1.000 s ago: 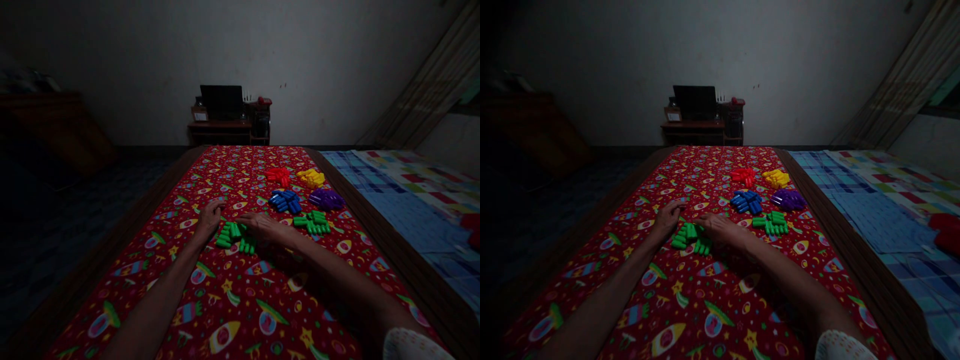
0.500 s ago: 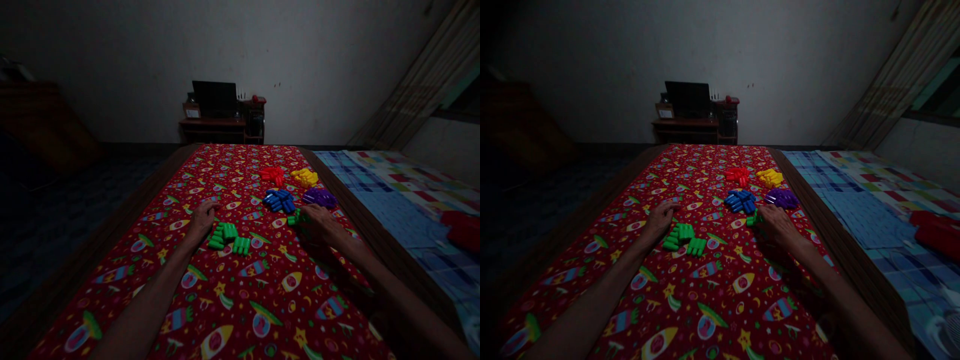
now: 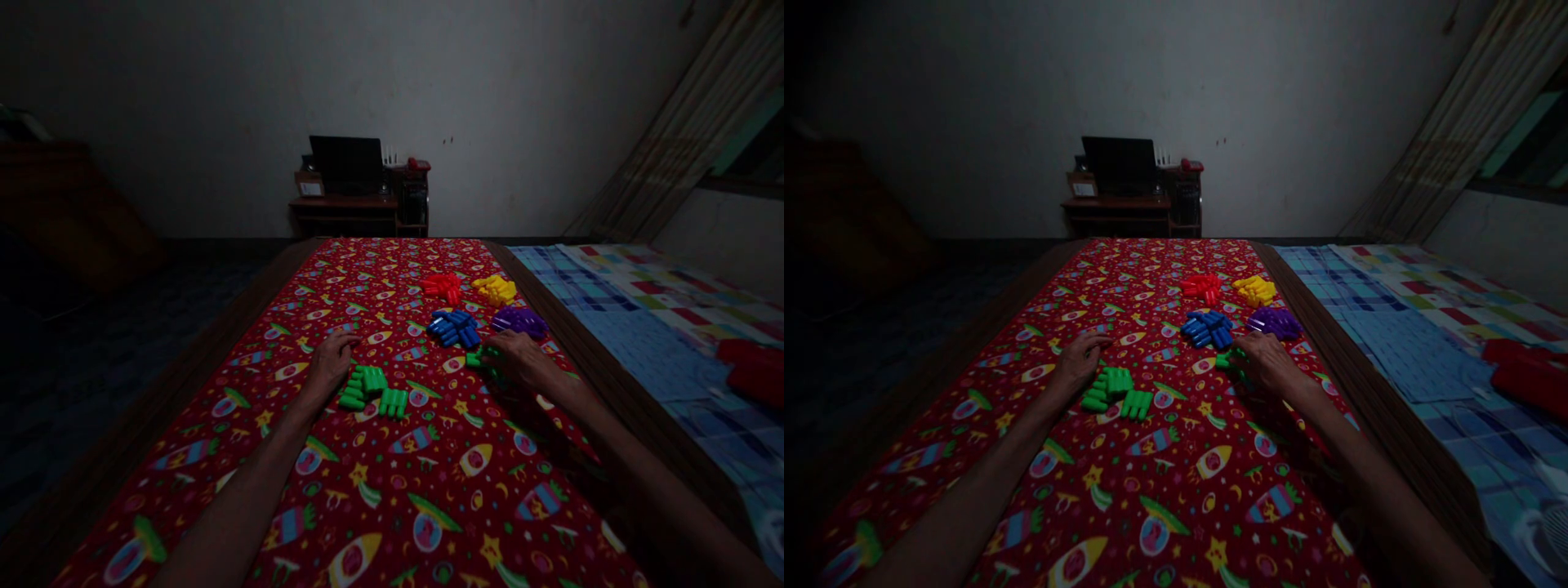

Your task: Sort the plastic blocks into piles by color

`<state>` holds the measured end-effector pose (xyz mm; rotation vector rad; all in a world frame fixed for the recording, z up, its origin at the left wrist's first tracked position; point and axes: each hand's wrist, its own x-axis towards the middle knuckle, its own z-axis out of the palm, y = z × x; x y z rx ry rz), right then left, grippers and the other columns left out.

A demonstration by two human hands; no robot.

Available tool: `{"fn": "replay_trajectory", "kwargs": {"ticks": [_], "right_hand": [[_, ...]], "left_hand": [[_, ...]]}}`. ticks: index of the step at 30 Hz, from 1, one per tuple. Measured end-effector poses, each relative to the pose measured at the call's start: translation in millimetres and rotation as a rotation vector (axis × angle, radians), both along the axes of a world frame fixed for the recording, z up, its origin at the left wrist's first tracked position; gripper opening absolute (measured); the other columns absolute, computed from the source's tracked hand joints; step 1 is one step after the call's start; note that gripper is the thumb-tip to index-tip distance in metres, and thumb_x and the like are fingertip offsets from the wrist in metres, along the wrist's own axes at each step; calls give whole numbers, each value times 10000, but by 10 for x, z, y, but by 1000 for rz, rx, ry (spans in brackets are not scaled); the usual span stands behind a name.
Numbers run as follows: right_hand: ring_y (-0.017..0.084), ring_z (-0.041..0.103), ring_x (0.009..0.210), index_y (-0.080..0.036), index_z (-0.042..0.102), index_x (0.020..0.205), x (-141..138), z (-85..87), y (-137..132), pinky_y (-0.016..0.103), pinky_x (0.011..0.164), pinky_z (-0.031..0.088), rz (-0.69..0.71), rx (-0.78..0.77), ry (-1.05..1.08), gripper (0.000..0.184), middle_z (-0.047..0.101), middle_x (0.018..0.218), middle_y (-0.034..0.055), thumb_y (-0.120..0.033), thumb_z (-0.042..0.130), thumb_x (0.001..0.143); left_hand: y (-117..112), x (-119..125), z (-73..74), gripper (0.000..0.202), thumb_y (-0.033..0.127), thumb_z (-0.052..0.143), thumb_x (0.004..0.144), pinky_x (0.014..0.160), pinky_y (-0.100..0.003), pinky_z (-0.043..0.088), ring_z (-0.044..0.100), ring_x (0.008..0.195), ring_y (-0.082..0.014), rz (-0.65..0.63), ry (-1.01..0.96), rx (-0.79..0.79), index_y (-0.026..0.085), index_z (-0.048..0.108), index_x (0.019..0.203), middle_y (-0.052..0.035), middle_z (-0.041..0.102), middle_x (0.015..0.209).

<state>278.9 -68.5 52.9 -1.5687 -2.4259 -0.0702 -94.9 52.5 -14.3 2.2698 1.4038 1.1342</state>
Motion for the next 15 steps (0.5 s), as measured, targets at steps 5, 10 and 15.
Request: {"fn": "replay_trajectory", "kwargs": {"ticks": [5, 10, 15], "right_hand": [[165, 571, 690, -165, 634, 851, -35, 28, -17, 259, 610, 328, 4, -89, -61, 177, 663, 758, 64, -258, 504, 927], [217, 585, 867, -167, 641, 847, -166, 83, -33, 304, 726, 360, 47, 21, -67, 207, 687, 882, 95, -280, 496, 942], [193, 587, 816, -170, 637, 886, -856, -60, -18, 316, 779, 385, 224, 26, -34, 199, 685, 877, 83, -278, 483, 953]], "left_hand": [[-5, -4, -6, 329, 231, 393, 798, 940, -382, 514, 639, 983, -223, 2, 6, -13, 200, 717, 844, -75, 700, 1032], [7, -5, -17, 328, 222, 389, 799, 939, -391, 513, 641, 978, -229, -3, 9, -12, 195, 713, 842, -85, 698, 1034], [15, -11, -36, 318, 224, 396, 808, 950, -380, 504, 636, 995, -223, -14, 8, -3, 196, 709, 852, -79, 694, 1027]]}}
